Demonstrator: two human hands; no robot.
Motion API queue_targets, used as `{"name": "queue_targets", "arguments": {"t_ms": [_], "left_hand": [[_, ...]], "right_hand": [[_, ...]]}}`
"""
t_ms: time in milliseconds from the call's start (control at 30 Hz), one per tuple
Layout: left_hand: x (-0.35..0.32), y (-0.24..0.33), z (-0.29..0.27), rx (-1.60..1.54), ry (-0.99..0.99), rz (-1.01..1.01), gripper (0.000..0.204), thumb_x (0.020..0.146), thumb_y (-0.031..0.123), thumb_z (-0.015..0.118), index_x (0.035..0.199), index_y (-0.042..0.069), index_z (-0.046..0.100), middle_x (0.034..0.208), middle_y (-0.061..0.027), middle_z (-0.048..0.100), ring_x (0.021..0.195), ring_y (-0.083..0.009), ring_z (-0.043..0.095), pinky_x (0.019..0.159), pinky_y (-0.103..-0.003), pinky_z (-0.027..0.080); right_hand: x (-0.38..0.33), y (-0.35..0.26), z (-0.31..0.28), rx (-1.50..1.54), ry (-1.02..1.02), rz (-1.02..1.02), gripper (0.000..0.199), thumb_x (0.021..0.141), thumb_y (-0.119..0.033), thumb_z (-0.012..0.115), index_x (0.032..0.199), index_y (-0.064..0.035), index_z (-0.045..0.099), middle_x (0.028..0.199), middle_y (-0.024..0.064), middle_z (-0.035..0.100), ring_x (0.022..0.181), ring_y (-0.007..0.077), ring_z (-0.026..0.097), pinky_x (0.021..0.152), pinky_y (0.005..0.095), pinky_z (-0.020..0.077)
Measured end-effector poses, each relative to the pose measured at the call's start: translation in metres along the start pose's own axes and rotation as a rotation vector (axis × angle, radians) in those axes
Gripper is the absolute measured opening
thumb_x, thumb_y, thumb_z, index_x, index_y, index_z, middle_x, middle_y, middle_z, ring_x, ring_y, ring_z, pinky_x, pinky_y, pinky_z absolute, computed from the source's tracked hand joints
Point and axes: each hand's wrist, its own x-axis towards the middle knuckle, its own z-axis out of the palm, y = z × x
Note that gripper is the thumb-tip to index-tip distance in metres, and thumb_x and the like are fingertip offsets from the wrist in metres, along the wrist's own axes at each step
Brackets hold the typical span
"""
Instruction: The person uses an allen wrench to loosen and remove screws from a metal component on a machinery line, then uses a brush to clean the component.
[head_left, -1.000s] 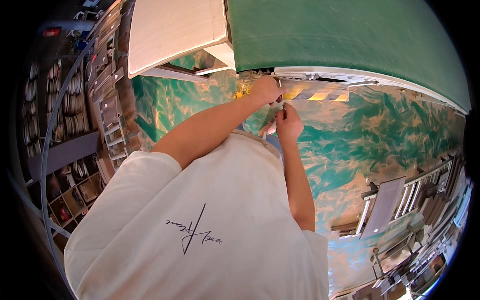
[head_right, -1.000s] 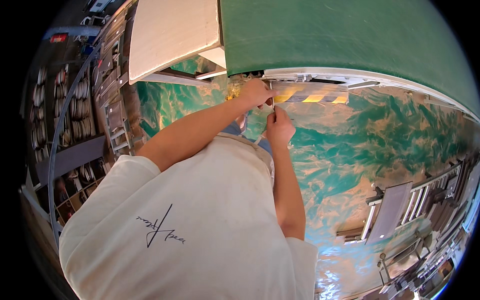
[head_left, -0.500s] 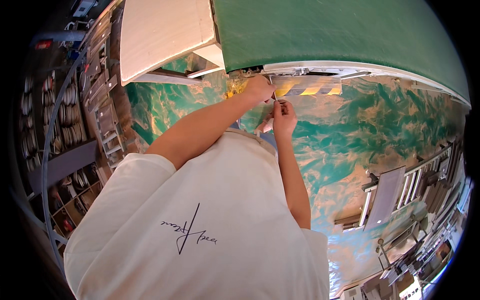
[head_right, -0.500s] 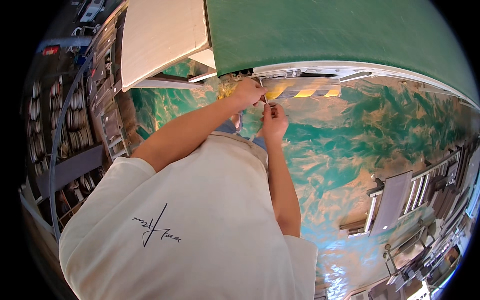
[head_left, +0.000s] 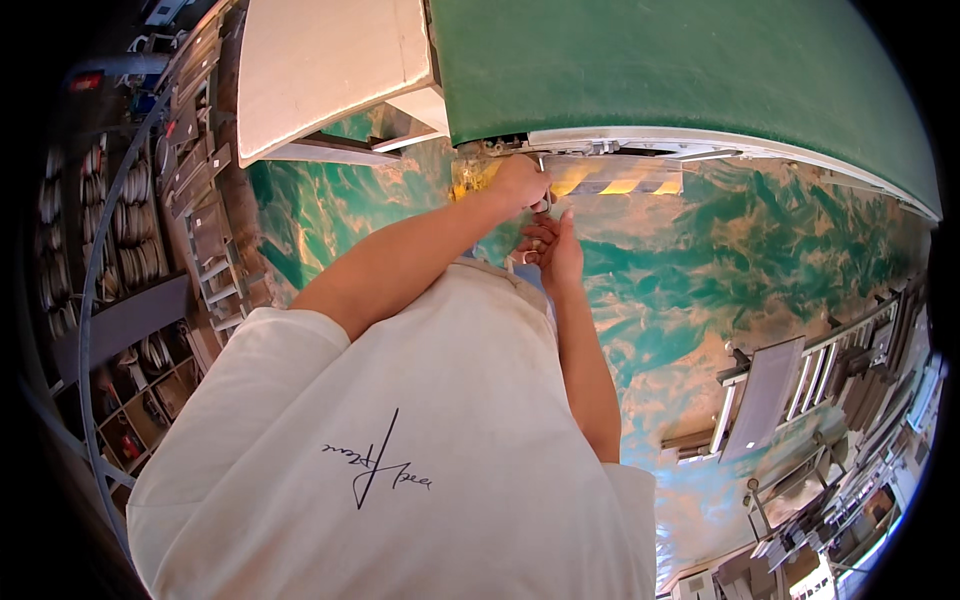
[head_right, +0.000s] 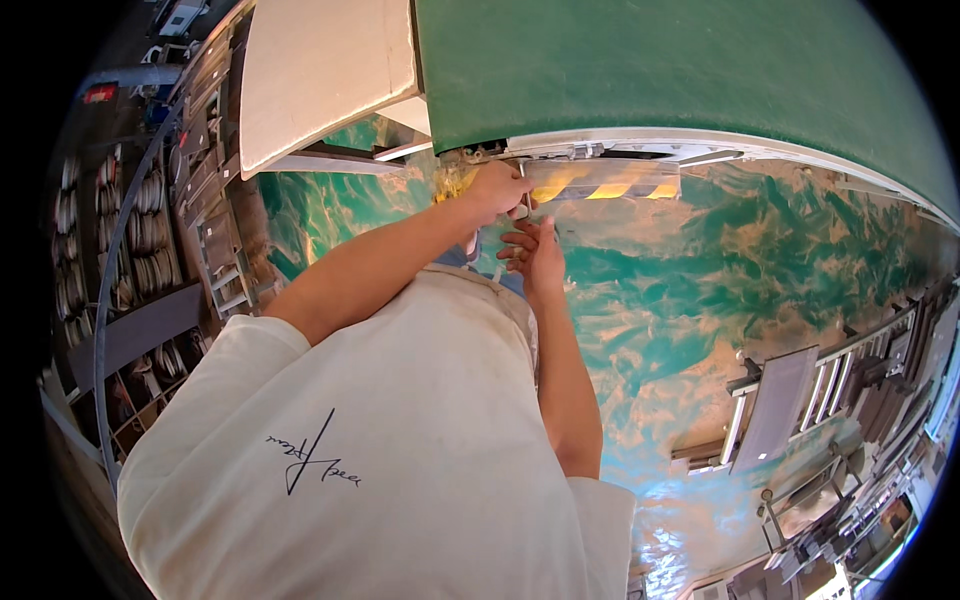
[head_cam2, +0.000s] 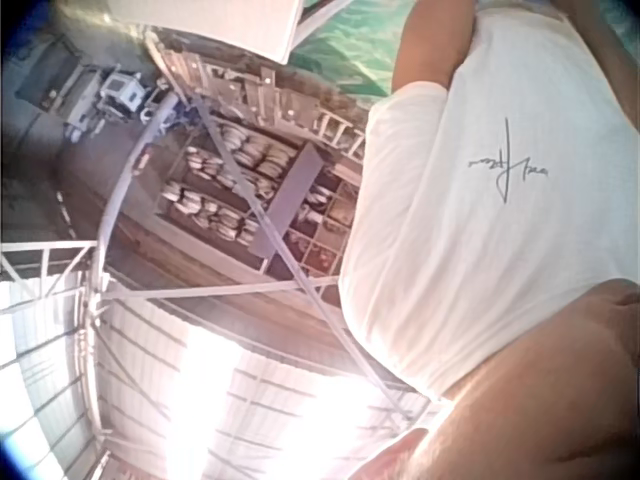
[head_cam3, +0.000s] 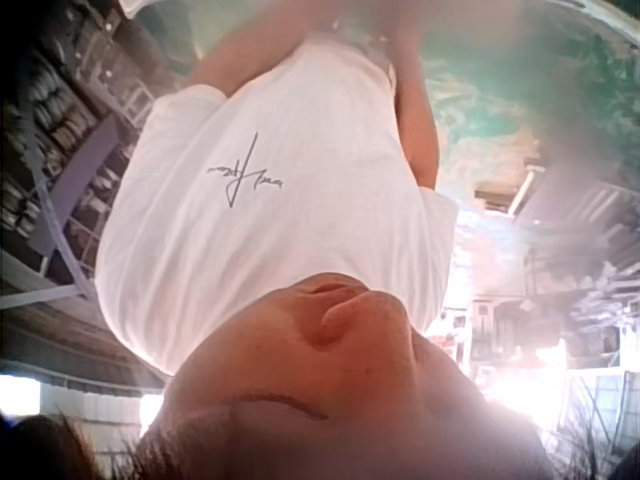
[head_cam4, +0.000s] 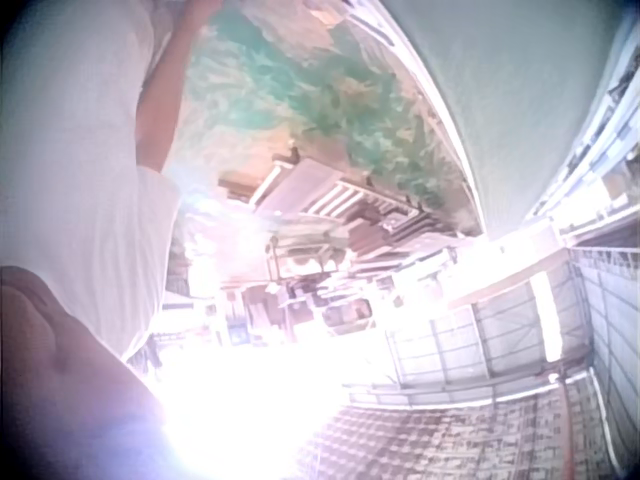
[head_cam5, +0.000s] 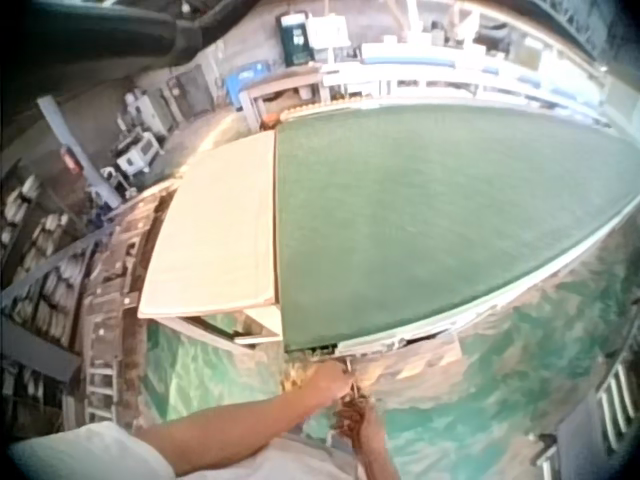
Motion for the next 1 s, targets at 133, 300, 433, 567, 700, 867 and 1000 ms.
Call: {"name": "queue_targets", "arguments": {"t_ms": [133,300,433,567,700,867,1000], "left_hand": [[-0.001,0.002,-0.004,-0.001,-0.057,-0.011,0.032,0.099,0.025,0.062,0.088,-0.001,0.077,0.073,-0.0068,0.073,0.046,-0.0126,0.054,0.045,-0.033,0.044],[0.002,-0.013,-0.003,-0.089,-0.033,0.044,0.036,0.098,0.030,0.064,0.086,-0.001,0.077,0.076,-0.0073,0.075,0.045,-0.0132,0.054,0.045,-0.032,0.043],[-0.007,0.000,-0.008,0.153,-0.018,0.037,0.043,0.095,0.039,0.070,0.082,-0.002,0.076,0.071,-0.0077,0.074,0.046,-0.0136,0.059,0.047,-0.031,0.047],[-0.011,0.008,-0.012,0.266,-0.018,0.037,0.045,0.092,0.042,0.074,0.081,-0.001,0.076,0.066,-0.0076,0.071,0.050,-0.0135,0.063,0.050,-0.031,0.050],[-0.001,-0.003,-0.007,0.103,-0.032,-0.010,0.038,0.095,0.035,0.072,0.079,0.000,0.076,0.068,-0.0073,0.071,0.047,-0.0126,0.058,0.047,-0.031,0.047],[0.008,-0.013,-0.006,-0.023,-0.094,-0.019,0.034,0.099,0.026,0.064,0.080,0.000,0.075,0.066,-0.0064,0.066,0.044,-0.0124,0.051,0.042,-0.031,0.039],[0.009,-0.012,-0.008,-0.101,-0.159,-0.030,0.034,0.099,0.028,0.063,0.082,0.001,0.075,0.063,-0.0058,0.063,0.043,-0.0130,0.051,0.042,-0.032,0.038]], "right_hand": [[0.013,-0.006,0.005,0.127,-0.067,0.158,0.053,0.107,-0.055,0.046,0.112,-0.0049,0.062,0.088,0.0071,0.069,0.063,0.0176,0.062,0.051,0.0281,0.0418],[0.028,-0.002,-0.013,0.199,-0.130,0.185,0.036,0.104,-0.045,0.058,0.102,-0.0099,0.065,0.080,0.0029,0.067,0.058,0.0166,0.059,0.049,0.0289,0.0411],[0.026,0.004,-0.009,-0.603,0.193,-0.625,0.019,0.098,-0.027,0.070,0.104,-0.0097,0.068,0.077,0.0041,0.064,0.059,0.0198,0.060,0.052,0.0330,0.0448],[0.013,-0.006,0.004,-1.140,0.208,-1.070,0.022,0.096,-0.021,0.072,0.112,-0.0083,0.068,0.083,0.0066,0.065,0.067,0.0214,0.063,0.057,0.0332,0.0489],[0.005,-0.008,0.007,-1.059,0.154,-1.009,0.029,0.097,-0.021,0.069,0.123,-0.0074,0.065,0.092,0.0087,0.068,0.075,0.0210,0.067,0.062,0.0326,0.0519],[-0.003,-0.015,0.002,-0.116,0.013,-0.044,0.045,0.107,-0.041,0.054,0.137,-0.0070,0.053,0.100,0.0097,0.068,0.075,0.0196,0.069,0.060,0.0302,0.0511],[0.014,-0.018,-0.001,-0.004,-0.169,0.112,0.047,0.109,-0.047,0.046,0.130,-0.0065,0.058,0.095,0.0091,0.070,0.075,0.0189,0.070,0.057,0.0295,0.0505]]}}
